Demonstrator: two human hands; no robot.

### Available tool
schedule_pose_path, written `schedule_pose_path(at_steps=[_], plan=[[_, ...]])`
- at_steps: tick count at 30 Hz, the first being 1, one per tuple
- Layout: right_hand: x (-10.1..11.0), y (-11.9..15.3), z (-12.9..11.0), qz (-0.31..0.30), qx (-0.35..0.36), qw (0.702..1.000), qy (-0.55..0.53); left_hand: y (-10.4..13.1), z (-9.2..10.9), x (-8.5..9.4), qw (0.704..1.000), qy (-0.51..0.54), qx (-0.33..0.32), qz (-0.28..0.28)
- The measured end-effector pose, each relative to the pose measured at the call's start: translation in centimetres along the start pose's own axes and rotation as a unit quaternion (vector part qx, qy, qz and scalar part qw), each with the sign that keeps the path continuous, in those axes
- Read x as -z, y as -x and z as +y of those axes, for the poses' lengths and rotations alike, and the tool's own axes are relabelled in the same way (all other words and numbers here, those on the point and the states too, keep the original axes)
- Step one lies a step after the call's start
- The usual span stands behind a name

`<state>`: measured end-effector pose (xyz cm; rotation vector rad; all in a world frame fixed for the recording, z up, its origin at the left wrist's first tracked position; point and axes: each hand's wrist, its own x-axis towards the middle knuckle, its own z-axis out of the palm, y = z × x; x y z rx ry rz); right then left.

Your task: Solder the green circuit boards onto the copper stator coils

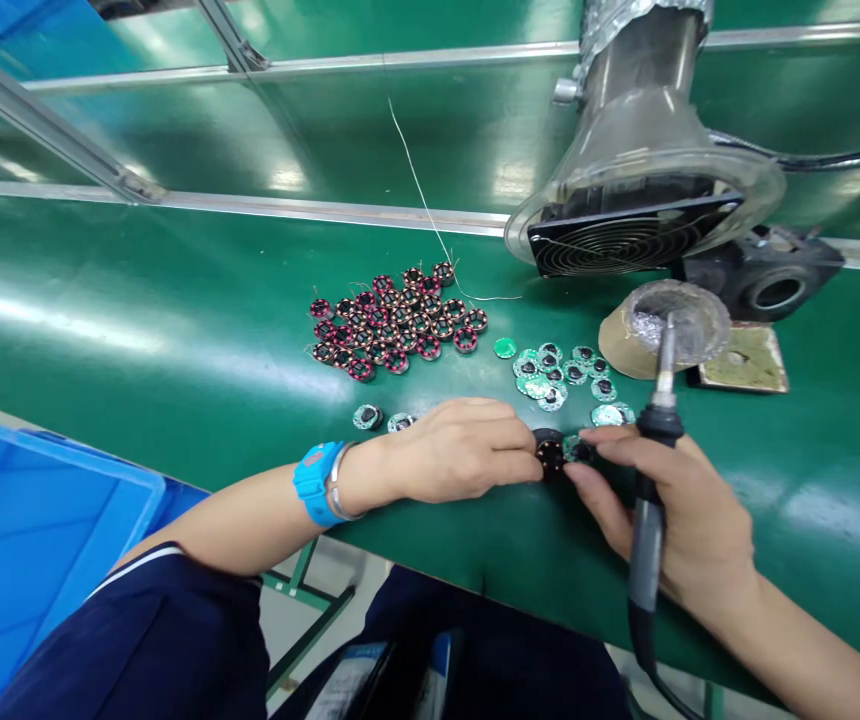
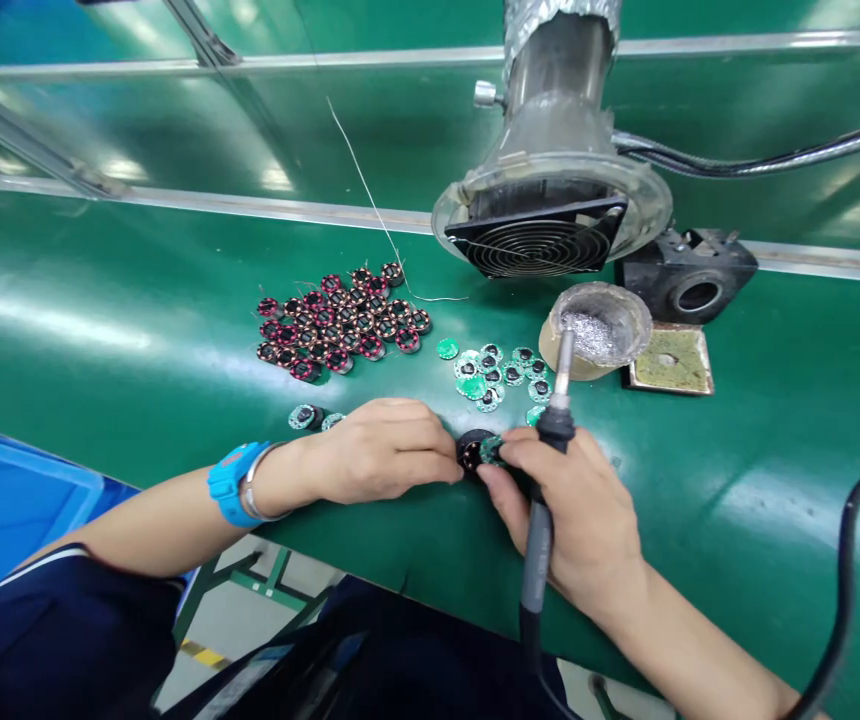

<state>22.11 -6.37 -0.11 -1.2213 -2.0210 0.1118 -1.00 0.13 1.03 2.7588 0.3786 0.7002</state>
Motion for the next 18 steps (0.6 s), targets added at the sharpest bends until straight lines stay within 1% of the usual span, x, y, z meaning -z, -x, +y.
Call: schedule_pose_path(at_steps=[2,4,6,9,11,15,18], plan=[[-0.7,0.1,-0.6,-0.006,0.012,1.0,-0.013,0.3,0.0,1.1,0.999,-0.012,0.011,-0.027],[-1.3,0.2,-0.8,-0.01,0.026,1.0,0.004,0.5,-0.1,2.0,0.998,0.001,0.036,-0.051],[-1.7,0.4,-0.9,-0.011,0.042,0.998,0.033,0.4,-0.1,2.3,0.994,0.036,0.083,-0.061],[-1.7,0.5,-0.9,-0.006,0.064,0.996,0.057,0.0,0.1,1.7,0.973,0.115,0.192,-0.055],[-1.4,0.6,-0.8,-0.009,0.064,0.997,0.044,-0.2,0.3,0.9,0.956,0.158,0.244,-0.051],[-1.3,0.4,-0.6,-0.029,0.057,0.998,-0.024,-0.6,0.5,-0.4,0.939,0.193,0.282,-0.046],[-1.3,0.1,-0.5,-0.037,0.049,0.997,-0.055,-0.7,0.6,-1.0,0.936,0.204,0.284,-0.039]])
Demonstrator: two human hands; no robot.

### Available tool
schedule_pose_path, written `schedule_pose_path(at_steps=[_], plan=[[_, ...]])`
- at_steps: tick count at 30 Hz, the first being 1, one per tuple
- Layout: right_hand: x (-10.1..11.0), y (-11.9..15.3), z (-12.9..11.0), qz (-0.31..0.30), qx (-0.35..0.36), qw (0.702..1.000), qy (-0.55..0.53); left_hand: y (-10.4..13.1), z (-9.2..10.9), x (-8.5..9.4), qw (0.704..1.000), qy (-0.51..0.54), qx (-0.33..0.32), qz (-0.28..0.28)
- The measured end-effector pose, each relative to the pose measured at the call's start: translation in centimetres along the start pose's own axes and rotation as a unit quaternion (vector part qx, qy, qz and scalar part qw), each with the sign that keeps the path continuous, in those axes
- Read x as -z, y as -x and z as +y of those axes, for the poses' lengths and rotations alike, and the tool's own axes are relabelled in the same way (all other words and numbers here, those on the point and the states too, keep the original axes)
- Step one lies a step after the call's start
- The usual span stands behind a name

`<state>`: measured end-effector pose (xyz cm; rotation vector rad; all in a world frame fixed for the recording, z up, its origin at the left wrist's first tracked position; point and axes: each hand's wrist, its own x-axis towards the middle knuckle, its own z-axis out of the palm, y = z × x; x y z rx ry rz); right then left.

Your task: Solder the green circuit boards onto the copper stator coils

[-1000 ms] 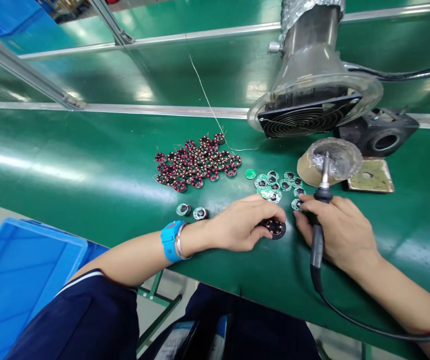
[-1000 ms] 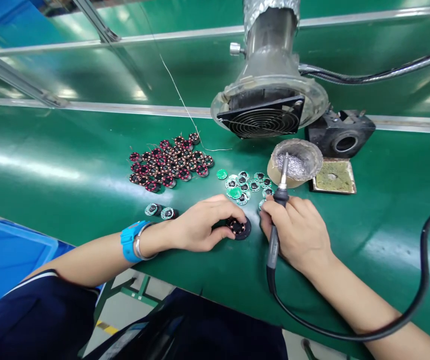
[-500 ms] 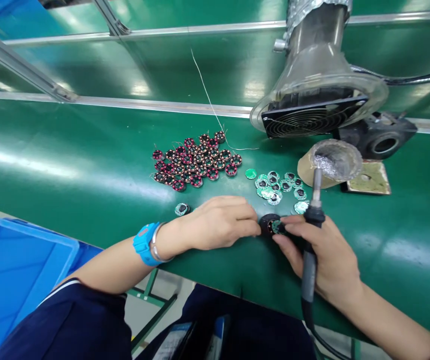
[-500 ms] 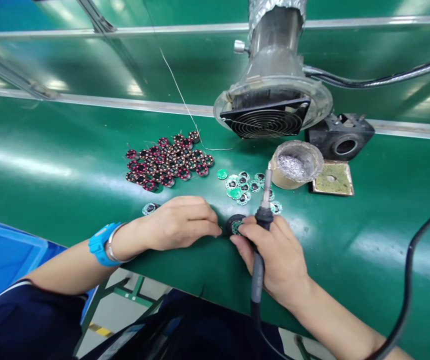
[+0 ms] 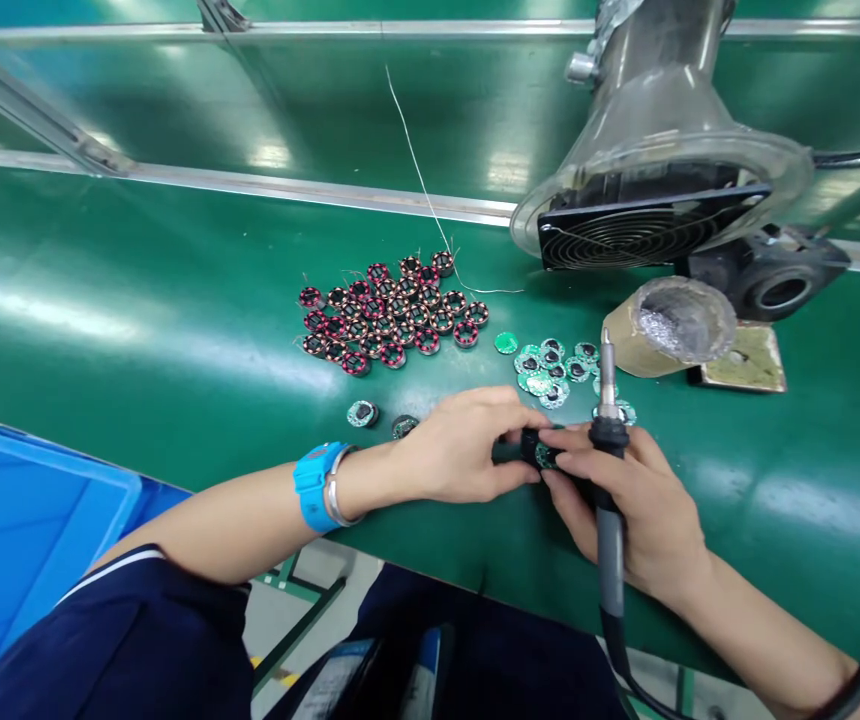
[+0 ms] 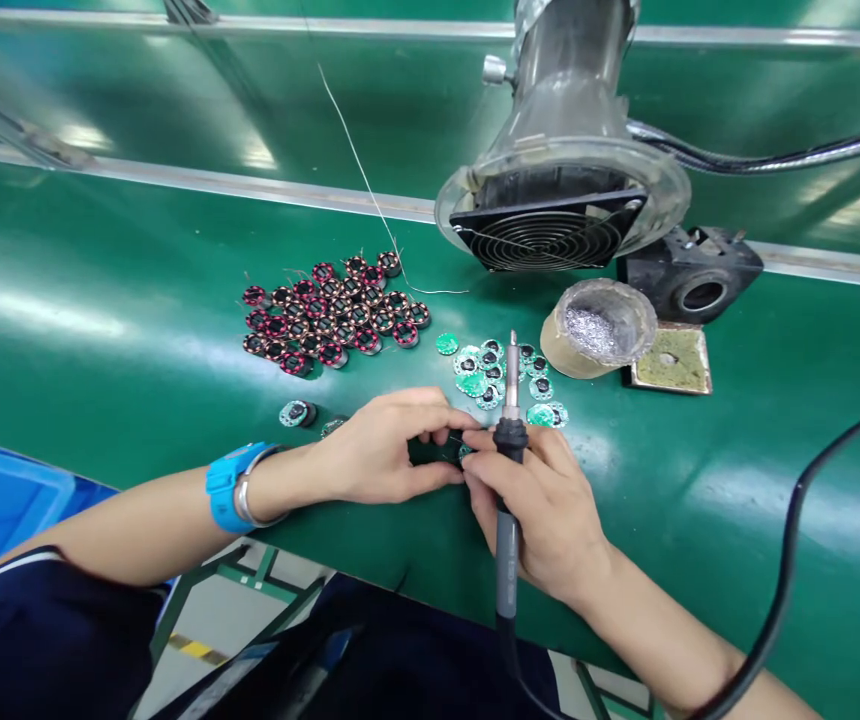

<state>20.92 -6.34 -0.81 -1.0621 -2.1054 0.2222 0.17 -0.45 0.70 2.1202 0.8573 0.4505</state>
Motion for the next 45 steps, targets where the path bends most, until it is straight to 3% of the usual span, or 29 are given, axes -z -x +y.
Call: schedule_pose_path(at_steps=[5,10,15,20,23,34,39,45], plan=[[0.4,-0.4,-0.1,-0.003,0.003,1.0,-0.001,0.2,0.3,-1.0,0.999,-0.023,0.023,0.026],[1.2,-0.6,0.1,-0.037,0.05,0.998,-0.009,0.6,0.6,-1.9,0.997,-0.061,0.025,0.051],[1.7,-0.7,0.1,-0.056,0.018,0.998,-0.008,0.8,0.7,-0.8,0.998,-0.045,0.03,0.026],[1.5,-0.8,0.0,-0.047,0.038,0.998,0.02,0.6,0.2,-0.1,0.996,0.045,-0.028,0.066],[1.4,-1.0,-0.1,-0.047,0.053,0.997,0.031,0.2,0.0,-0.1,0.994,0.075,-0.052,0.053],[2.1,-0.8,0.7,-0.089,0.044,0.995,-0.01,0.1,-0.4,-0.4,0.999,0.026,-0.029,-0.027],[2.1,-0.7,1.2,-0.098,0.037,0.994,-0.043,0.3,-0.2,-0.7,0.998,0.034,-0.039,-0.023],[1.8,-0.5,0.7,-0.066,0.02,0.997,-0.02,0.2,-0.2,0.6,0.997,0.068,-0.026,-0.008]])
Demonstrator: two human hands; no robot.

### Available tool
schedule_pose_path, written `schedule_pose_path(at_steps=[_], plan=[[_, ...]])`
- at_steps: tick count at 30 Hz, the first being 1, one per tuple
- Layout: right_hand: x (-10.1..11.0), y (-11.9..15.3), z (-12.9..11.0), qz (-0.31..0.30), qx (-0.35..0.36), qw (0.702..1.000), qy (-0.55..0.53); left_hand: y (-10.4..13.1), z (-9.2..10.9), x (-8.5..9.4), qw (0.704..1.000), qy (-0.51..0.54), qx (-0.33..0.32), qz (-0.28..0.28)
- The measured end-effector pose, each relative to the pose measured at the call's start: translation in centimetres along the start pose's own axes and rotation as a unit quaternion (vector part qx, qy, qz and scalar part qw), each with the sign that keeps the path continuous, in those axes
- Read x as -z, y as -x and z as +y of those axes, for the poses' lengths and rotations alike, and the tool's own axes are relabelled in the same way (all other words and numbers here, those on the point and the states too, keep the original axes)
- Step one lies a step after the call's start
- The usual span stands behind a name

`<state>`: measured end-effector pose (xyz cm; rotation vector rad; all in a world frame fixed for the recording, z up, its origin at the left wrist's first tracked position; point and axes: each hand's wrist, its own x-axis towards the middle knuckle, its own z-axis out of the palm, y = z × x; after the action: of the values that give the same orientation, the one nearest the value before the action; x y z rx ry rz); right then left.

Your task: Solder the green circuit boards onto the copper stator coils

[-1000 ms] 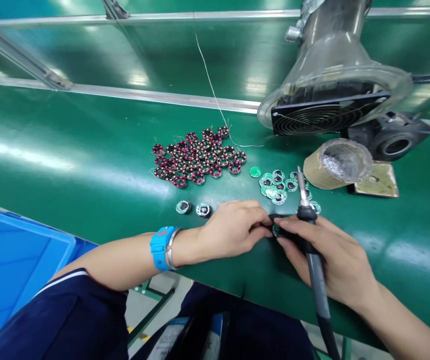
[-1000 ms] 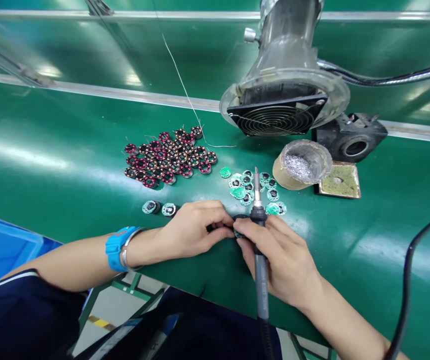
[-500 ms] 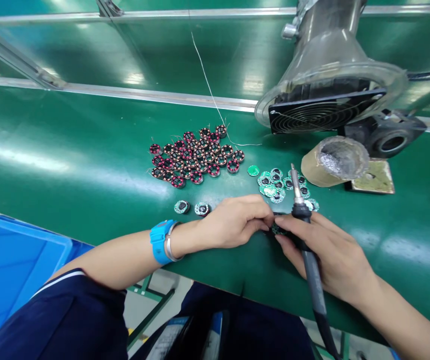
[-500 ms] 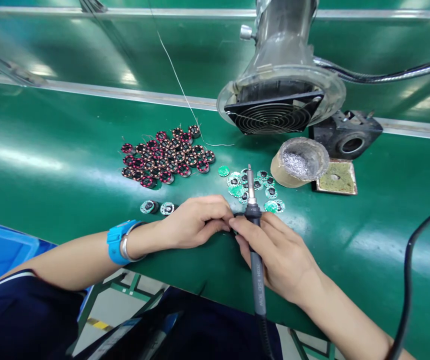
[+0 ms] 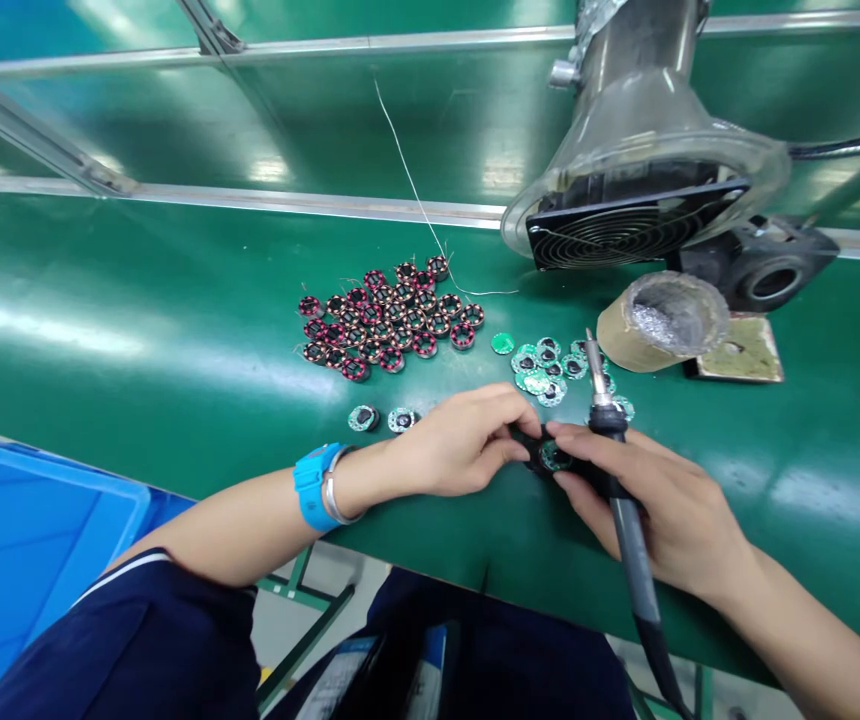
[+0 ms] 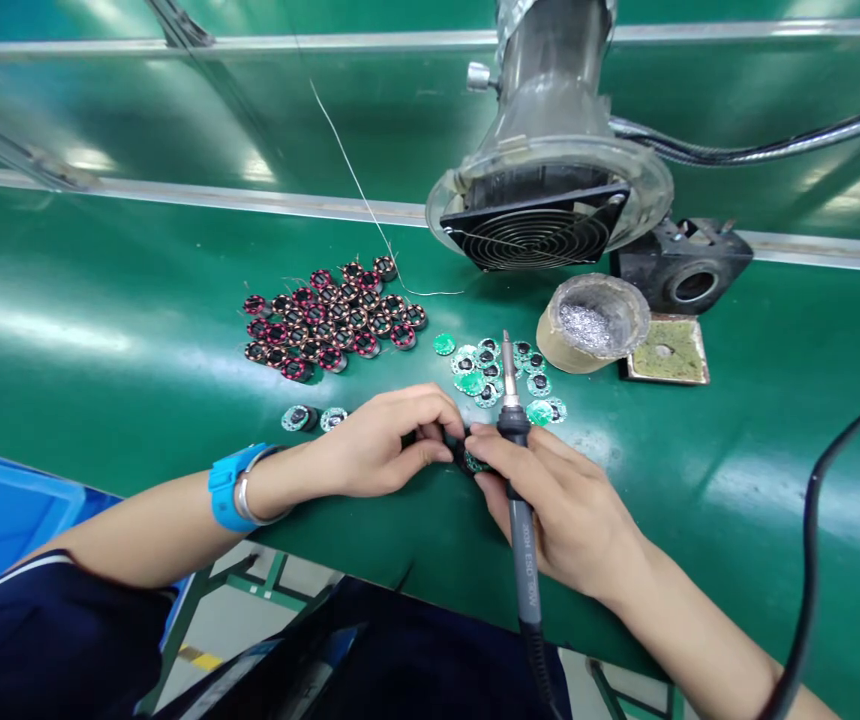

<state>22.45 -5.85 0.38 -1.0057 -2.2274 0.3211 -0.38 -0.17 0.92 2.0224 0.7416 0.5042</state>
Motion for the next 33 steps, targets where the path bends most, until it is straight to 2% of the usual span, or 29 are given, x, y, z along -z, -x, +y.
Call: schedule_pose_path(at_steps=[3,8,17,24,29,33], plan=[[-0.2,0.0,-0.5,0.013,-0.003,1.0,0.02,-0.1,0.0,0.2,1.0,0.011,0.0,-0.011],[-0.4,0.0,-0.8,0.028,-0.005,0.998,0.062,-0.4,0.2,-0.3,1.0,0.01,-0.011,0.019],[-0.5,-0.2,-1.0,0.044,0.006,0.999,0.02,-0.4,0.0,-0.7,0.999,0.038,-0.013,0.031],[-0.4,-0.4,-2.1,0.06,-0.057,0.996,0.038,-0.6,-0.3,-0.8,0.998,0.035,-0.019,0.039],[-0.7,-0.2,-2.0,0.056,-0.048,0.996,0.047,-0.6,-0.2,-1.2,0.998,0.033,-0.004,0.045],[-1.0,0.0,-2.0,0.079,-0.051,0.995,0.042,-0.5,-0.2,-1.0,0.998,0.023,-0.003,0.051]])
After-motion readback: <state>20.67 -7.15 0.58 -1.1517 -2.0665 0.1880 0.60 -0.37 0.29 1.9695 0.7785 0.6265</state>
